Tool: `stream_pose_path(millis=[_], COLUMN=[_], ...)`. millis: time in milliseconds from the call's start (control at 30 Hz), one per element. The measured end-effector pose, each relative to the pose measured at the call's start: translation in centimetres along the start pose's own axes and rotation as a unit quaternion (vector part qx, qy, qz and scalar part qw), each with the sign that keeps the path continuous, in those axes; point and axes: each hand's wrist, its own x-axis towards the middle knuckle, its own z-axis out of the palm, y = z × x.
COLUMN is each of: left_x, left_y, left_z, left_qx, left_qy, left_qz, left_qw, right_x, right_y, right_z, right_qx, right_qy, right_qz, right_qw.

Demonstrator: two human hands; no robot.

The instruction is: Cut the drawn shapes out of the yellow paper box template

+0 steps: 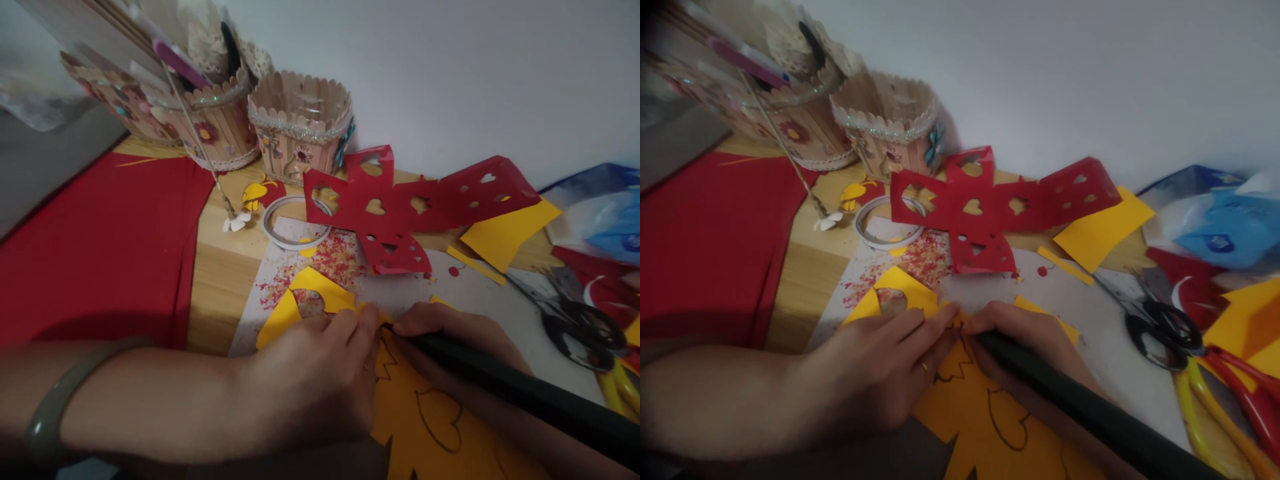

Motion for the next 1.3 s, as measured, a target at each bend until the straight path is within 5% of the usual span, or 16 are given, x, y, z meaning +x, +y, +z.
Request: stream_pose_path(millis=[767,1033,1300], left_x=[-0.1,1.4,4.1], left_y=[0.0,-2.2,-3.7], left_z=[0.0,0.5,-0.2], left_qx=[-0.004,-0.121,-0.256], left_qy=[0.01,-0.09,-0.142], left_qz=[0.011,-0.028,-0.179], left_qw=[1.0,0.988,0.939], right_x=[-0.4,0.2,1.2], right_y=[0.3,-0.5,-2.5], right_z=[0.2,0.4,-0.5], right_qx=[-0.014,-0.007,-0.002], right_qy=[-0.003,0.009,-0.006], right_qz=[-0.001,0.06,0.054], right_qw=[1.0,0.998,0.999])
